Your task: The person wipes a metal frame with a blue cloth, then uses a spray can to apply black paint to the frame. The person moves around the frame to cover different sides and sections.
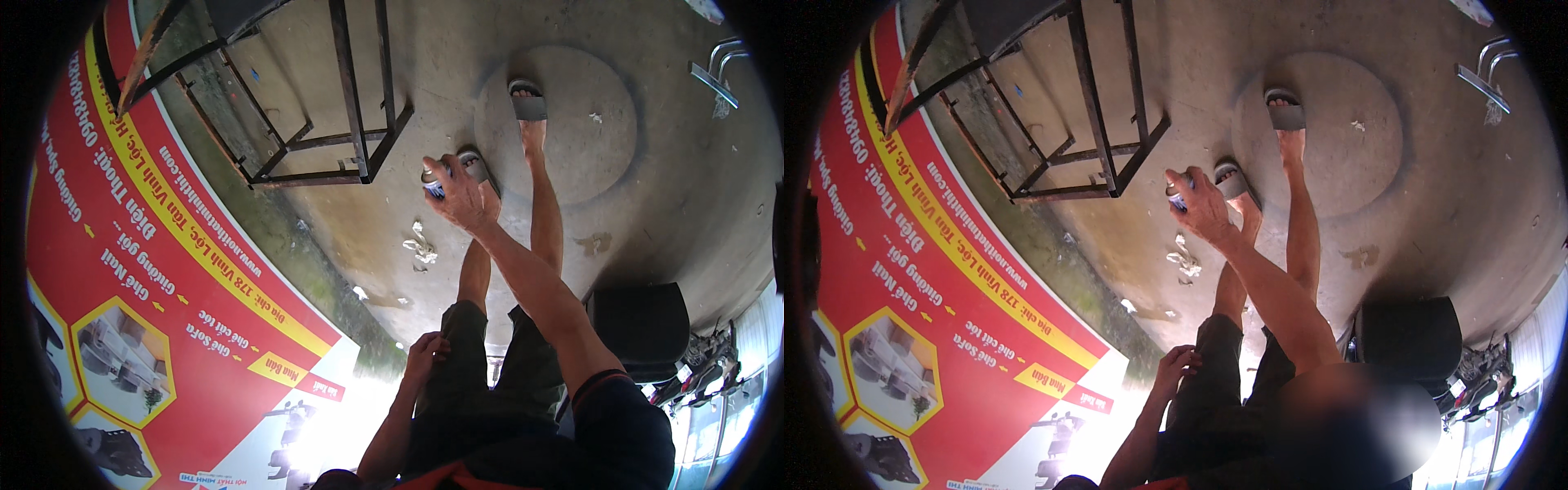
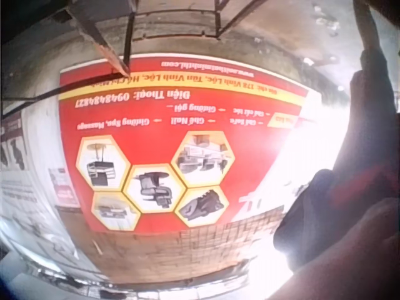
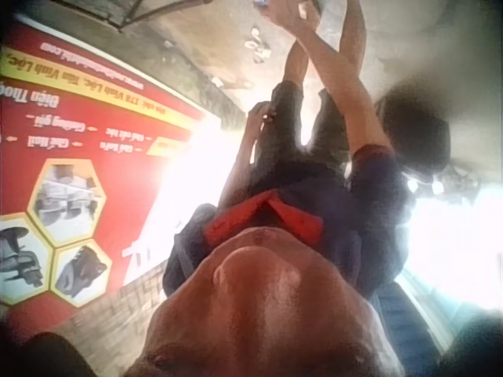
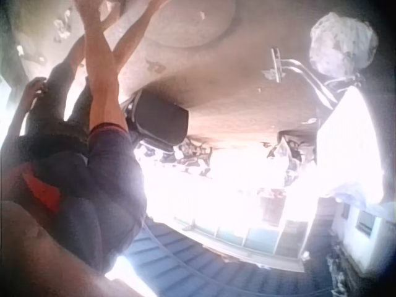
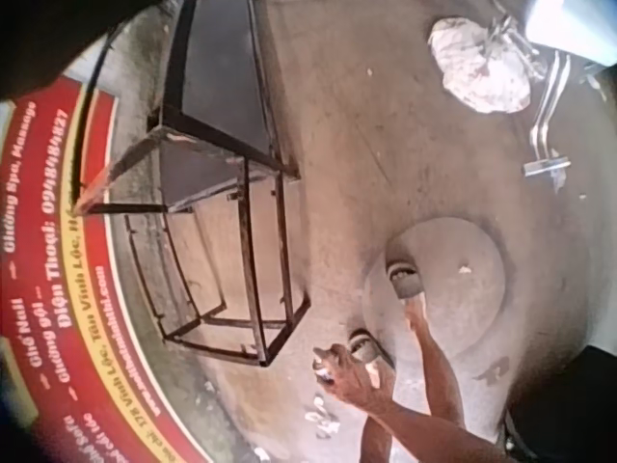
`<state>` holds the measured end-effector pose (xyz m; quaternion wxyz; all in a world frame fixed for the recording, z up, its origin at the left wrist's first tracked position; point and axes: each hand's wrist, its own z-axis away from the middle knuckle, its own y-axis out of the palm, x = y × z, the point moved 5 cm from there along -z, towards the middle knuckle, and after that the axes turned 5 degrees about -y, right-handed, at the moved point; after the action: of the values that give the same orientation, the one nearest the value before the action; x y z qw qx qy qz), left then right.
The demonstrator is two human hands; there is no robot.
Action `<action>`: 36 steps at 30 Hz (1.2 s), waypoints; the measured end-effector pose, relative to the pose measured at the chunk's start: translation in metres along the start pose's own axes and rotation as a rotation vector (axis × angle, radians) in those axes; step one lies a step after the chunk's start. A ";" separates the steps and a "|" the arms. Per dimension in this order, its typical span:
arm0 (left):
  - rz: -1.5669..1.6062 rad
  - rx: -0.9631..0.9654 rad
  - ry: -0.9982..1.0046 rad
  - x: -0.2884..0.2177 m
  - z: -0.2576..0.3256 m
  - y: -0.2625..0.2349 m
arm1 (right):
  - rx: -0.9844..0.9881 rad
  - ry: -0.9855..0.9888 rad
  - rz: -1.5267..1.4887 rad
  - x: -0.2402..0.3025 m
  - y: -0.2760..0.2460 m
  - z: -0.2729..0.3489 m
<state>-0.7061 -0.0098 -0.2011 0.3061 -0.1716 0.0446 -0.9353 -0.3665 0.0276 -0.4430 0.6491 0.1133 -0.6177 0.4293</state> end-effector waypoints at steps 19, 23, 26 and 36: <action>0.044 0.011 0.056 0.003 0.003 -0.003 | -0.435 -0.091 -0.120 0.052 -0.099 -0.059; 0.095 0.026 0.109 0.002 0.012 -0.003 | -0.144 -0.076 -0.077 0.091 -0.099 -0.006; 0.183 0.039 0.140 0.004 0.026 -0.008 | -0.046 -0.108 -0.084 0.128 -0.113 0.027; 0.376 0.017 0.287 -0.019 0.091 -0.020 | -0.005 -0.052 0.061 0.189 -0.245 0.008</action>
<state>-0.6716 0.0196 -0.1177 0.4670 -0.0229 0.1112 -0.8769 -0.2258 -0.0478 -0.1777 0.6196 0.1037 -0.6387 0.4442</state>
